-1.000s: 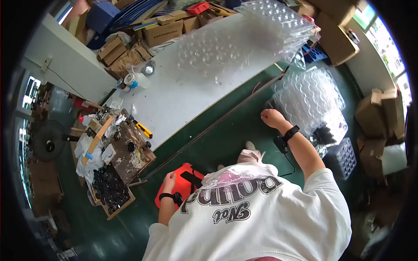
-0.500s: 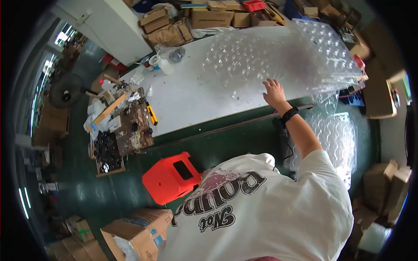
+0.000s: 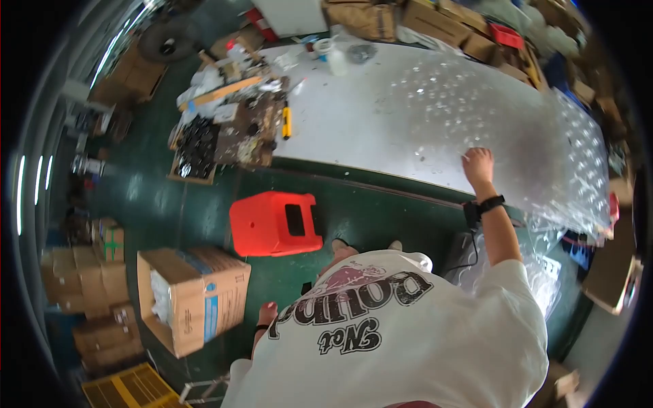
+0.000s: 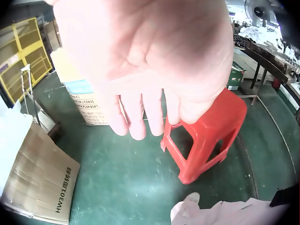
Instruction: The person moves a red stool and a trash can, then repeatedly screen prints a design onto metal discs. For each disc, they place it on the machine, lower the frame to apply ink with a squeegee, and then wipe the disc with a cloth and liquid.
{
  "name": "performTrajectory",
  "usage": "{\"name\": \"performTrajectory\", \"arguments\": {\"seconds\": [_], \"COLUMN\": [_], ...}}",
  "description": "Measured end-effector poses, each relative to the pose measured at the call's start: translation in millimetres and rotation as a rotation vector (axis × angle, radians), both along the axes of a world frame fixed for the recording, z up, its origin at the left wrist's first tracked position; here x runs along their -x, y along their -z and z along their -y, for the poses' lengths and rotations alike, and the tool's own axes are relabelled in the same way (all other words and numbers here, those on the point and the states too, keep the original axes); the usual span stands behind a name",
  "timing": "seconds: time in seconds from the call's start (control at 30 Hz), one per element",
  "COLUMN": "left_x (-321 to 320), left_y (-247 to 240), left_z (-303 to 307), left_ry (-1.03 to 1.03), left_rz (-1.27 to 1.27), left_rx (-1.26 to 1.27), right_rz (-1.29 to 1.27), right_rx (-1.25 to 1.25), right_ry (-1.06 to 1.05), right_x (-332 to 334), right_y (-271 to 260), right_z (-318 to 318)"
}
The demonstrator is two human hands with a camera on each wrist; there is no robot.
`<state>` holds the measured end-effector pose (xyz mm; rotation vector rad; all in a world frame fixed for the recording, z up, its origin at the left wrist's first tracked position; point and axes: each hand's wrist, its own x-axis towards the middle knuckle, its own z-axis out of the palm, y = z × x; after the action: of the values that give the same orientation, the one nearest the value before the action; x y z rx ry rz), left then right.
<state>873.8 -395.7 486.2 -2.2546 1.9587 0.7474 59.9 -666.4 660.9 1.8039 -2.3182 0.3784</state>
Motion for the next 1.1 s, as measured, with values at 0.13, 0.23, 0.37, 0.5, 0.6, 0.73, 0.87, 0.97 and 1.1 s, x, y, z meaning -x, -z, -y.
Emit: {"name": "performTrajectory", "arguments": {"seconds": [0.13, 0.23, 0.37, 0.5, 0.6, 0.73, 0.87, 0.97, 1.1], "left_x": [11, 26, 24, -35, -107, -165, -247, -278, -295], "left_y": [-16, -50, -73, -14, 37, 30, 54, 45, 50], "left_z": [-3, 3, 18, 6, -7, -4, -18, -9, 9], "left_ry": [-0.124, -0.346, -0.387, -0.516, -0.726, -0.43, -0.17, -0.065, 0.256], "left_rz": [0.008, -0.035, -0.058, -0.241, -0.459, -0.265, -0.122, -0.109, -0.743], "left_rx": [-0.035, -0.155, -0.244, -0.184, -0.109, -0.136, -0.125, -0.194, 0.504], "right_rz": [-0.032, -0.082, -0.089, -0.086, -0.144, -0.16, -0.073, 0.04, 0.171], "right_rx": [0.124, 0.263, 0.397, 0.429, 0.432, 0.355, 0.108, -0.029, -0.132], "right_ry": [-0.075, -0.1, -0.103, -0.123, -0.159, -0.172, -0.156, -0.112, -0.156], "right_x": [0, -13, -45, -109, -182, -287, -386, -443, -490], "right_y": [-17, -41, -75, -101, -113, -99, -84, -72, -51], "right_z": [5, 13, 21, 26, 26, 34, 48, 65, 107]}}
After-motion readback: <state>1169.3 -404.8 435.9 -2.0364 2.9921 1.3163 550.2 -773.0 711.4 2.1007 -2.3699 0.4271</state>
